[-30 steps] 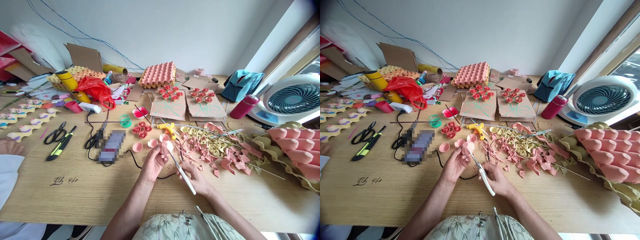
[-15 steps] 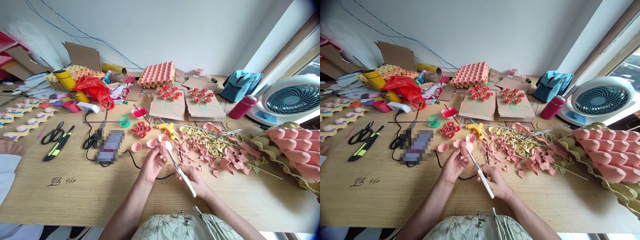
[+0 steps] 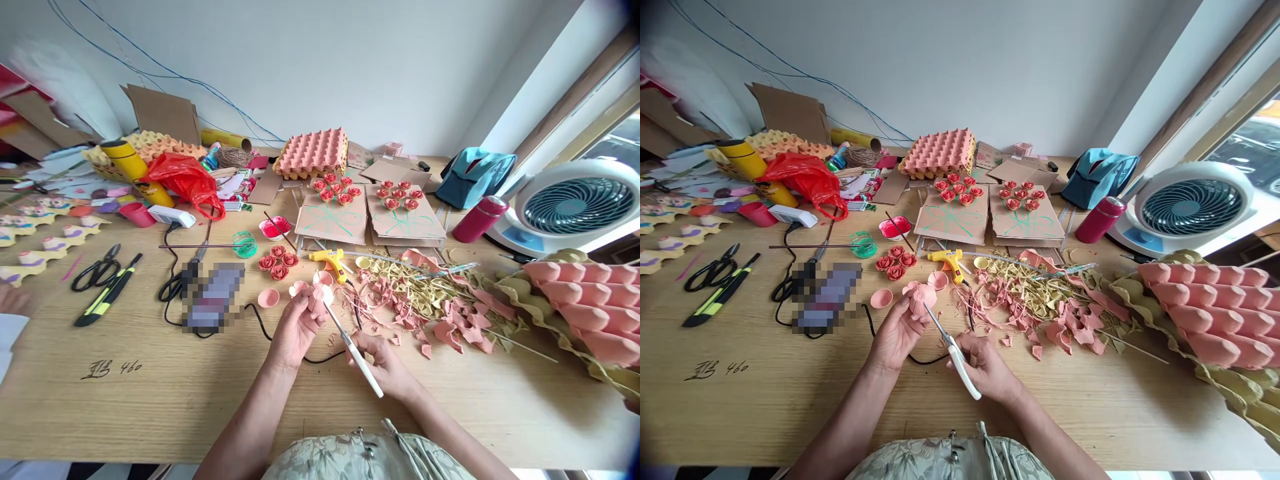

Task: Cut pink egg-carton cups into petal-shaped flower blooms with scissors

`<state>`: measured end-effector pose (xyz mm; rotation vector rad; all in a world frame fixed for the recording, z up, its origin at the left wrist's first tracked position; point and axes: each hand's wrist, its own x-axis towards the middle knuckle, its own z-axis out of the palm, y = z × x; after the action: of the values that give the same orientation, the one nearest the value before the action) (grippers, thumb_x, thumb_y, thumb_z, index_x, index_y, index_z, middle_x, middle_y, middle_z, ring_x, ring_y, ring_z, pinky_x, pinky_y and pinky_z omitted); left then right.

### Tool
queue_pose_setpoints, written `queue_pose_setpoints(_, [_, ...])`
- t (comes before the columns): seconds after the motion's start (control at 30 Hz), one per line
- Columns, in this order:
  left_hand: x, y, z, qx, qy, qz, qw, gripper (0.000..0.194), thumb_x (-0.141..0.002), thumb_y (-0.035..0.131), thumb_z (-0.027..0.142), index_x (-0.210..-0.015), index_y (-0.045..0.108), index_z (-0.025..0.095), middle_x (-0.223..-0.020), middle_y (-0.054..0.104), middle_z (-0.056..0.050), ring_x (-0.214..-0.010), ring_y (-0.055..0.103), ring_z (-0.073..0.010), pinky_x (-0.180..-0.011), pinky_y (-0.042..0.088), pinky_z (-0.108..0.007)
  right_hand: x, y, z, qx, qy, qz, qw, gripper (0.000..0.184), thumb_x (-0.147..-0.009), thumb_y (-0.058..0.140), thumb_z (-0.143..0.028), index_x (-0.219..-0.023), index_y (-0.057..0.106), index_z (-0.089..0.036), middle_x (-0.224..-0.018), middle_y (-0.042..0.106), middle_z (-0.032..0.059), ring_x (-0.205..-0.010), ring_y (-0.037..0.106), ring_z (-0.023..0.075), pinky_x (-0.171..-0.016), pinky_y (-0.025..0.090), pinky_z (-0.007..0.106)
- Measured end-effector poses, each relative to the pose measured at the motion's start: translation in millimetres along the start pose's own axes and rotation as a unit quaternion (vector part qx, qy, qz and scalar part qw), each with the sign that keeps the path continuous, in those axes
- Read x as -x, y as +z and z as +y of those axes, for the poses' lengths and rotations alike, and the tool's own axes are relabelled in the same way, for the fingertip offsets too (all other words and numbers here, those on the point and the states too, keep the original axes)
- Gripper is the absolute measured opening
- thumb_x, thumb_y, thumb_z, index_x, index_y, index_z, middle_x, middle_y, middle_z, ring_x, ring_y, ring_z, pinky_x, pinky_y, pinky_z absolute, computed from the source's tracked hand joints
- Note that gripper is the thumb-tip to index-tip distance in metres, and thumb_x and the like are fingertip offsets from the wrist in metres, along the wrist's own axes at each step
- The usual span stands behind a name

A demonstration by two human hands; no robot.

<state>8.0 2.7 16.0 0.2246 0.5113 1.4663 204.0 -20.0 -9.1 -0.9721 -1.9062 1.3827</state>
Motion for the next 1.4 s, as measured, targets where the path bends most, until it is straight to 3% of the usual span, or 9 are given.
queue_pose_setpoints(0.13, [0,2.5,1,-0.069,0.080,-0.035,0.994,0.023,-0.074,0.085,0.029,-0.078,0.066,0.016,-0.067,0.044,0.004,-0.061,0.043,-0.0075,-0.057,0.040,-0.022,-2,-5,3,0.073,0.001,0.013,0.997,0.030,-0.094,0.059,-0.043,-0.076,0.056,-0.020,-0.070,0.057,-0.0002,-0.065,0.048,0.0146,-0.059,0.036,0.026])
queue_pose_setpoints(0.33, [-1,1.2,0,-0.109,0.131,0.017,0.985,0.029,-0.068,0.090,0.033,-0.080,0.068,0.018,-0.072,0.053,0.003,-0.062,0.043,-0.0066,-0.055,0.038,-0.020,-5,-10,7,0.310,-0.035,0.075,0.947,0.024,-0.092,0.057,-0.030,-0.072,0.045,-0.022,-0.065,0.055,-0.0006,-0.060,0.046,0.0152,-0.068,0.035,0.031])
queue_pose_setpoints(0.47, [-2,0.2,2,-0.115,0.158,0.035,0.980,0.031,-0.067,0.091,0.035,-0.077,0.067,0.019,-0.070,0.055,0.004,-0.058,0.042,-0.0052,-0.052,0.036,-0.017,-6,-14,8,0.390,-0.042,0.099,0.914,0.019,-0.089,0.057,-0.024,-0.073,0.046,-0.022,-0.067,0.060,0.0010,-0.062,0.050,0.0168,-0.074,0.034,0.033])
queue_pose_setpoints(0.63, [-3,-0.8,13,-0.139,0.248,0.057,0.957,0.026,-0.069,0.090,0.033,-0.076,0.069,0.018,-0.065,0.059,0.003,-0.058,0.049,-0.0061,-0.056,0.042,-0.018,-5,-17,7,0.349,-0.032,0.141,0.926,0.026,-0.090,0.056,-0.029,-0.069,0.042,-0.024,-0.060,0.052,-0.0016,-0.056,0.042,0.0154,-0.066,0.031,0.031])
queue_pose_setpoints(0.83, [-2,-6.6,34,-0.281,0.374,0.098,0.878,0.015,-0.079,0.081,0.028,-0.088,0.072,0.020,-0.076,0.070,0.000,-0.071,0.065,-0.0115,-0.071,0.052,-0.023,-5,-18,6,0.232,-0.015,0.188,0.954,0.031,-0.091,0.054,-0.031,-0.066,0.038,-0.024,-0.059,0.044,-0.0030,-0.058,0.037,0.0153,-0.061,0.031,0.029])
queue_pose_setpoints(0.93, [1,-11.4,38,-0.422,0.402,0.075,0.809,0.007,-0.087,0.072,0.025,-0.092,0.071,0.020,-0.085,0.071,-0.002,-0.076,0.068,-0.0136,-0.075,0.054,-0.026,-4,-17,8,0.203,-0.021,0.203,0.958,0.029,-0.090,0.053,-0.028,-0.065,0.039,-0.024,-0.059,0.044,-0.0032,-0.059,0.038,0.0148,-0.060,0.031,0.029])
queue_pose_setpoints(1.13, [8,-21.5,22,-0.729,0.420,-0.051,0.538,0.008,-0.091,0.064,0.016,-0.087,0.070,0.021,-0.090,0.064,-0.004,-0.083,0.065,-0.0165,-0.078,0.052,-0.029,-3,-15,8,0.174,-0.017,0.222,0.959,0.023,-0.089,0.054,-0.027,-0.068,0.048,-0.021,-0.061,0.048,-0.0027,-0.061,0.042,0.0141,-0.062,0.032,0.029])
queue_pose_setpoints(1.3, [5,-28.1,4,-0.819,0.392,-0.105,0.406,0.015,-0.094,0.058,0.015,-0.083,0.066,0.020,-0.084,0.064,-0.004,-0.078,0.062,-0.0185,-0.076,0.047,-0.031,-3,-15,3,0.169,-0.026,0.217,0.961,0.025,-0.090,0.055,-0.028,-0.067,0.046,-0.021,-0.060,0.047,-0.0036,-0.059,0.041,0.0131,-0.062,0.032,0.029])
queue_pose_setpoints(1.4, [1,-31.3,-2,-0.846,0.386,-0.099,0.353,0.019,-0.095,0.058,0.017,-0.078,0.066,0.020,-0.082,0.064,-0.006,-0.084,0.062,-0.0219,-0.077,0.044,-0.034,-3,-15,0,0.173,-0.036,0.214,0.961,0.029,-0.090,0.055,-0.030,-0.066,0.041,-0.021,-0.059,0.045,-0.0041,-0.058,0.040,0.0126,-0.062,0.031,0.028])
